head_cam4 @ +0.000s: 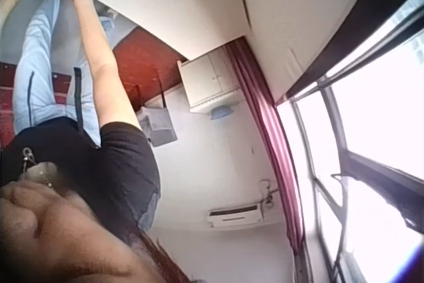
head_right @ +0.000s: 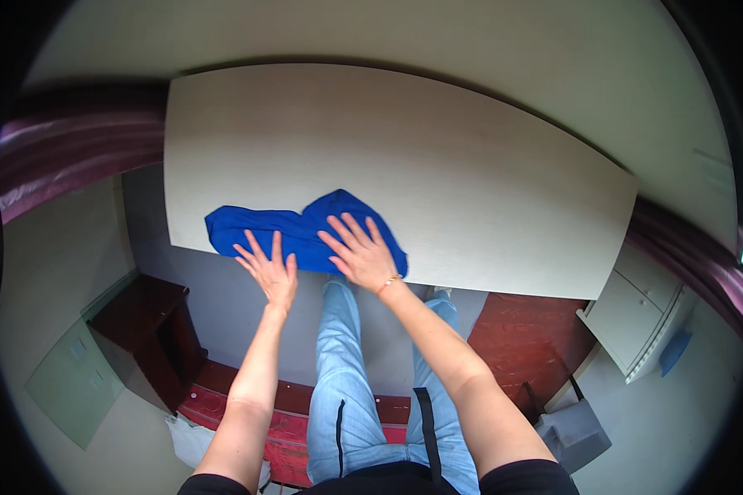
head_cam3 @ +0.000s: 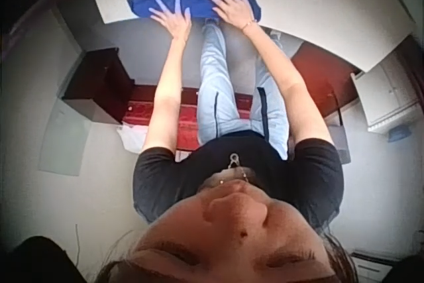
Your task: The recorder uses a blue cloth and a basin of water to clean a window sill and an adjacent desk surface.
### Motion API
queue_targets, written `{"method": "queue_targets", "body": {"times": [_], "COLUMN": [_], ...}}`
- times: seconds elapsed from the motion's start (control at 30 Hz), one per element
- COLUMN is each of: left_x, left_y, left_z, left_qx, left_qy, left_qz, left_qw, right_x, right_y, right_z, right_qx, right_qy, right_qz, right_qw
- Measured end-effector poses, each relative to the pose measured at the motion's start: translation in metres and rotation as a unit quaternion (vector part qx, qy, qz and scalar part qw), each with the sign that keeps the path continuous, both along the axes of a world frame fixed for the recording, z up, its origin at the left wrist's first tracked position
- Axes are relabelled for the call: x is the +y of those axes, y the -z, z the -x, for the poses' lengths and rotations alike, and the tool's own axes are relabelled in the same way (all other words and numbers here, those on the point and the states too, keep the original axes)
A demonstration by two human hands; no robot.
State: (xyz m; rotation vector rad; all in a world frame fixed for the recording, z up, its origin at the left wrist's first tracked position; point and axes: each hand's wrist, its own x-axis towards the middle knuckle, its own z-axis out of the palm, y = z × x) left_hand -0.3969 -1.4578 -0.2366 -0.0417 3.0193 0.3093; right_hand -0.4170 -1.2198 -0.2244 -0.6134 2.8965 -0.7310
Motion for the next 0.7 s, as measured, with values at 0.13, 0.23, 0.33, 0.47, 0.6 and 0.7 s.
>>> {"method": "queue_targets", "body": {"times": [0.13, 0.23, 0.33, 0.47, 0.6, 0.7], "left_x": [0.121, 0.222, 0.311, 0.422, 0.514, 0.568], "left_y": [-0.002, -0.007, -0.009, -0.011, -0.009, -0.005], "left_z": [-0.015, -0.020, -0.023, -0.032, -0.045, -0.057], "left_qx": [-0.003, -0.042, -0.052, -0.046, -0.047, -0.037], "left_qy": [0.064, 0.106, 0.162, 0.230, 0.301, 0.361], "left_qz": [-0.039, -0.045, -0.056, -0.089, -0.137, -0.179], "left_qw": [0.997, 0.992, 0.984, 0.968, 0.942, 0.914], "right_x": [0.129, 0.228, 0.315, 0.419, 0.504, 0.547], "right_y": [-0.005, -0.006, -0.006, -0.008, -0.006, -0.006], "right_z": [-0.034, -0.064, -0.092, -0.132, -0.176, -0.206], "right_qx": [-0.021, -0.015, -0.006, -0.002, -0.006, 0.009], "right_qy": [0.052, 0.100, 0.147, 0.221, 0.280, 0.327], "right_qz": [-0.032, -0.056, -0.067, -0.083, -0.121, -0.140], "right_qw": [0.998, 0.993, 0.987, 0.972, 0.952, 0.935]}}
